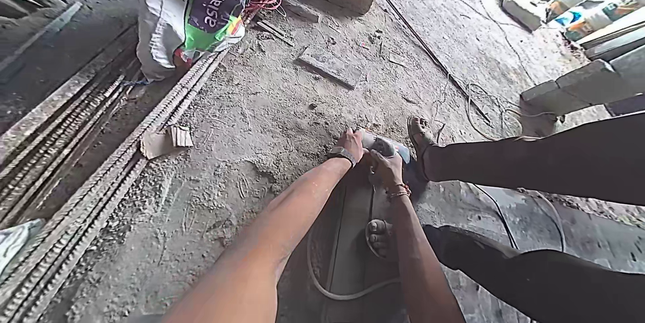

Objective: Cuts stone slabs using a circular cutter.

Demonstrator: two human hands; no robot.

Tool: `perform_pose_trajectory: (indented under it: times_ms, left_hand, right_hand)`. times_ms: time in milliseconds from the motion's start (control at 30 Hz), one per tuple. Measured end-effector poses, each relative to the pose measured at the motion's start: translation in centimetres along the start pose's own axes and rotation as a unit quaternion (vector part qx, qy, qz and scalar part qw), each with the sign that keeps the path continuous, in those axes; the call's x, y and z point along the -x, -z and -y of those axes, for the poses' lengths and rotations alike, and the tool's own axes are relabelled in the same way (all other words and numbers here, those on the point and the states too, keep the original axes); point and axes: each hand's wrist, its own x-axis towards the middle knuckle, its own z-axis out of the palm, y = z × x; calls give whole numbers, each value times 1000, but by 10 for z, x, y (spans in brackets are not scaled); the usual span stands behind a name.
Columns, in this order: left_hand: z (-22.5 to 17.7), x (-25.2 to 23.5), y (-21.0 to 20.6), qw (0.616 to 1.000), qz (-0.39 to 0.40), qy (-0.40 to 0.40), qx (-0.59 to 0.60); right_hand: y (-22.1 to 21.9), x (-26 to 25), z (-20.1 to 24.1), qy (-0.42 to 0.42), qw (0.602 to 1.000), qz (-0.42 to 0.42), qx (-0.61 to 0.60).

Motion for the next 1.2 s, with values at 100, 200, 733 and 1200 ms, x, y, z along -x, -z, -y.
perform_pose_trajectory:
  times_ms: [100,200,733,1200]
  left_hand:
    - [11,0,22,998,-59,31,19]
    - [17,11,58,989,-109,86,49]
    - [47,132,99,901,-246,252,254]
    - [-116,577,134,837,-267,396,266]
  right_hand:
    - [-4,0,-1,12,995,-51,90]
    - [-10,3,-2,26,990,-96,99]
    - [55,119,122,0,995,-99,-15]
    - [202,379,396,-226,969,-88,-51]
